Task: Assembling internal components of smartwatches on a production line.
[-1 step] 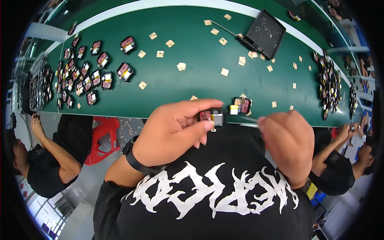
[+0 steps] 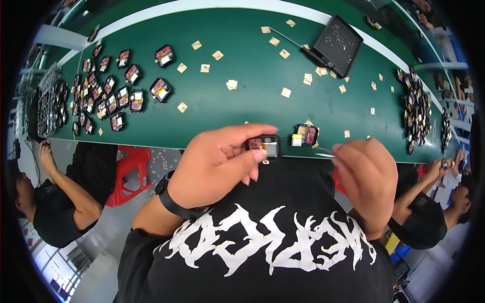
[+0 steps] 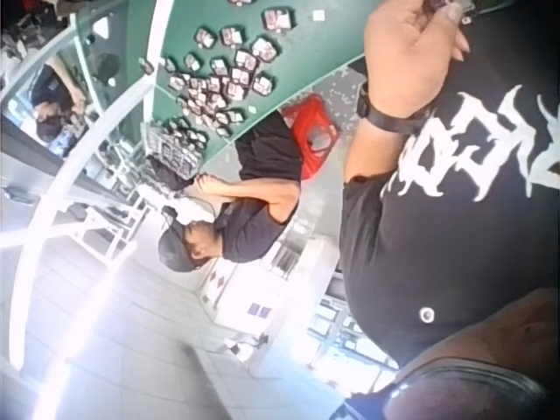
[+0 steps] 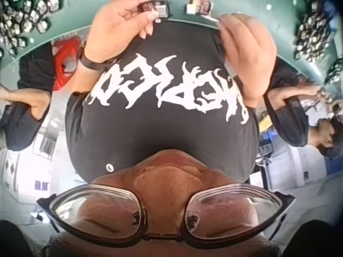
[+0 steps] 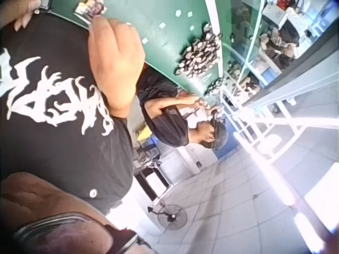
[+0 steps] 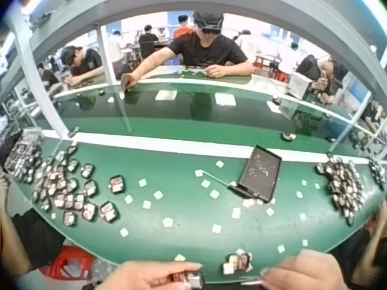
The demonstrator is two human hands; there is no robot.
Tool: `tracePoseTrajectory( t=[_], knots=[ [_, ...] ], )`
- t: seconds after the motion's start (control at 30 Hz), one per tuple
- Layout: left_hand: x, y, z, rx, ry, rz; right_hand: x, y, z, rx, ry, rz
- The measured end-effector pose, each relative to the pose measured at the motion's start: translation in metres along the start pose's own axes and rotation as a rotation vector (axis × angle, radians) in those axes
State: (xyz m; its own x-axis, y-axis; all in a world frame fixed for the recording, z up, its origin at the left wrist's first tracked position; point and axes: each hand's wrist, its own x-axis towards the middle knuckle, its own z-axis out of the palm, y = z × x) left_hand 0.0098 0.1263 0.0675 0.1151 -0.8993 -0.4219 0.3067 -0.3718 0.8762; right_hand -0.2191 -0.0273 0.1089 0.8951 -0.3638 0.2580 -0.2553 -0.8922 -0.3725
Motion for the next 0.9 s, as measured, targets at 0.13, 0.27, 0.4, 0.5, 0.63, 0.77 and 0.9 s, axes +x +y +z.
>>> tracePoseTrajectory(
  t=[0.13, 0.27, 0.4, 0.5, 0.63, 0.77, 0.9],
  knots=[
    [-0.008, -0.004, -0.012, -0.022, 0.126, -0.025, -0.022, 0.027, 0.026, 0.223, -0.017, 0.286],
    [-0.011, -0.004, -0.014, -0.080, 0.195, 0.027, -0.026, 0.033, 0.051, 0.332, -0.027, 0.429],
    [-0.017, 0.008, -0.014, -0.071, 0.166, 0.031, -0.017, 0.033, 0.058, 0.255, -0.104, 0.441],
    [-0.024, 0.008, -0.019, -0.081, 0.083, 0.088, -0.016, 0.036, 0.062, 0.203, -0.142, 0.441],
    [-0.032, 0.006, -0.021, -0.072, 0.014, 0.157, -0.018, 0.039, 0.064, 0.173, -0.148, 0.426],
    [-0.033, 0.000, -0.029, 0.009, 0.019, 0.202, -0.015, 0.041, 0.068, 0.167, -0.165, 0.423],
    [-0.037, -0.001, -0.031, 0.074, 0.039, 0.255, -0.012, 0.040, 0.067, 0.170, -0.149, 0.418]
  ],
)
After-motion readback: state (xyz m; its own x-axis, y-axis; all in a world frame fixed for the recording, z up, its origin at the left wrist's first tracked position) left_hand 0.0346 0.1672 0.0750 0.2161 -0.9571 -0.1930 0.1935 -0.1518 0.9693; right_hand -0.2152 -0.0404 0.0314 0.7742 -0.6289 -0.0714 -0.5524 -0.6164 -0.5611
